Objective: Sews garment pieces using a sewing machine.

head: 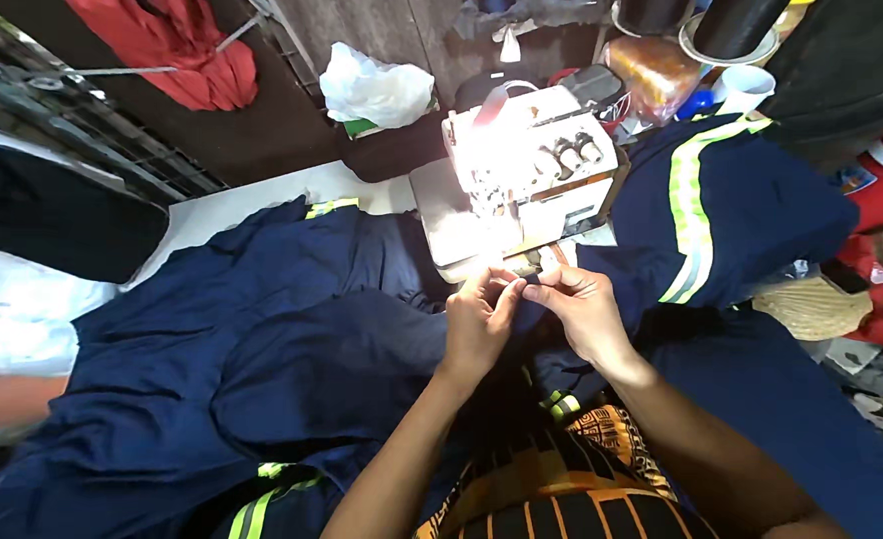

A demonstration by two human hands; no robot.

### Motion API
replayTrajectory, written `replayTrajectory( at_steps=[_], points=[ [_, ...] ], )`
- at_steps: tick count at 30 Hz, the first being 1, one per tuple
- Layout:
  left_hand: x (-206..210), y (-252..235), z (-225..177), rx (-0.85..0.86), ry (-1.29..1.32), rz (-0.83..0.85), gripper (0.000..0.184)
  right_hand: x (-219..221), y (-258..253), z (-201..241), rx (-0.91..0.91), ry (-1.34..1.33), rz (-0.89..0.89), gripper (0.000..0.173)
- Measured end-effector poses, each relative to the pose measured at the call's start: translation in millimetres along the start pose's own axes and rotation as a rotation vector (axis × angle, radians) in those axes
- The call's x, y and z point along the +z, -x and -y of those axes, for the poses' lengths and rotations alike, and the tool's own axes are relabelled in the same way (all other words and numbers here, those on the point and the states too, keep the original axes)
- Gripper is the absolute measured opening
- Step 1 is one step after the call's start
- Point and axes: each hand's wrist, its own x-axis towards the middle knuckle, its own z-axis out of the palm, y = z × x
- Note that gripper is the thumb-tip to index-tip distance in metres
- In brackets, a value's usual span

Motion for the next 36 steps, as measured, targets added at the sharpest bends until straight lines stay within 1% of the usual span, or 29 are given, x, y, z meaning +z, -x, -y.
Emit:
replayTrajectory(
  at_steps=[1,2,3,4,5,6,8,9,10,12,13,15,16,18,20,21,22,23,24,25,26,28,29,30,32,34,36],
  points=[
    [-3.7,-0.2,1.3,-0.034,0.003,0.074,0.021,-0.6,-1.0,2.2,-0.012,0.0,-0.004,0.007],
    [-11.2,-0.7,3.4,-0.078,-0.014,0.205,0.034,-1.7,-2.0,4.9,-0.033,-0.01,-0.003,0.008],
    [-21.8,-1.5,5.4,-0.132,-0.062,0.377,0.045,-3.6,-2.7,7.8,-0.068,-0.013,0.0,0.009],
    [-33.3,-1.6,7.9,-0.182,-0.137,0.53,0.05,-6.7,-3.1,10.7,-0.12,-0.002,0.01,0.01],
    [-45.9,0.4,12.1,-0.197,-0.228,0.611,0.05,-10.3,-2.8,14.1,-0.188,0.031,0.024,0.01],
    [-61.1,5.1,17.8,-0.167,-0.326,0.601,0.049,-13.9,-1.7,18.1,-0.259,0.071,0.039,0.009],
    [-100.3,16.8,21.5,-0.076,-0.54,0.429,0.057,-18.0,2.0,27.8,-0.368,0.098,0.043,0.005],
    [-122.0,23.7,17.0,-0.075,-0.661,0.351,0.059,-19.5,4.5,32.4,-0.397,0.08,0.034,0.005],
    [-143.2,31.9,10.2,-0.122,-0.772,0.315,0.054,-21.4,7.6,37.7,-0.414,0.055,0.023,0.007],
    [-179.3,49.4,3.5,-0.204,-0.949,0.319,0.03,-26.7,13.1,51.9,-0.443,-0.007,0.042,0.007],
    [-193.7,57.5,4.2,-0.242,-0.994,0.338,0.021,-28.3,14.8,59.9,-0.464,-0.035,0.069,0.005],
    [-219.2,71.6,12.4,-0.241,-0.978,0.368,0.023,-25.7,15.7,71.0,-0.481,-0.061,0.117,0.003],
    [-230.2,76.5,17.4,-0.217,-0.934,0.366,0.026,-21.5,13.2,70.7,-0.464,-0.047,0.122,0.004],
    [-249.2,79.2,26.4,-0.197,-0.879,0.342,0.025,-8.4,-2.8,55.6,-0.364,0.051,0.068,0.009],
    [-264.6,70.8,37.0,-0.274,-0.936,0.291,0.022,7.2,-33.8,25.1,-0.228,0.252,-0.014,0.005],
    [-267.9,64.4,43.3,-0.343,-0.986,0.258,0.023,14.4,-51.1,5.2,-0.174,0.357,-0.035,0.01],
    [-265.4,57.2,47.6,-0.438,-1.029,0.219,0.025,20.5,-65.4,-15.2,-0.152,0.442,-0.04,0.015],
    [-254.8,49.1,46.1,-0.508,-1.037,0.163,0.032,26.4,-75.7,-32.3,-0.133,0.502,-0.038,0.018],
    [-237.9,40.7,41.9,-0.492,-1.011,0.102,0.042,32.6,-82.4,-42.9,-0.1,0.537,-0.044,0.021],
    [-216.3,32.7,39.0,-0.393,-0.975,0.059,0.053,38.1,-86.0,-48.4,-0.082,0.551,-0.062,0.023],
    [-190.0,23.3,38.3,-0.253,-0.924,0.03,0.058,41.2,-86.1,-49.5,-0.071,0.55,-0.074,0.024],
    [-135.5,-1.3,38.5,-0.004,-0.674,0.006,0.059,40.7,-78.0,-40.9,-0.085,0.512,-0.063,0.022],
    [-113.2,-14.7,34.3,0.072,-0.505,0.028,0.057,39.3,-72.3,-34.3,-0.155,0.471,-0.061,0.018],
    [-96.8,-27.5,27.7,0.11,-0.343,0.078,0.055,37.1,-66.3,-23.7,-0.217,0.4,-0.034,0.013],
    [-80.2,-48.6,13.8,0.119,-0.076,0.25,0.05,30.3,-53.3,1.2,-0.266,0.236,0.077,0.006],
    [-78.2,-61.8,7.7,0.069,0.191,0.518,0.04,23.0,-43.8,21.0,-0.296,0.167,0.156,0.006],
    [-88.0,-64.1,13.0,-0.038,0.384,0.818,0.034,14.8,-40.2,31.0,-0.294,0.162,0.138,0.007]
  ],
)
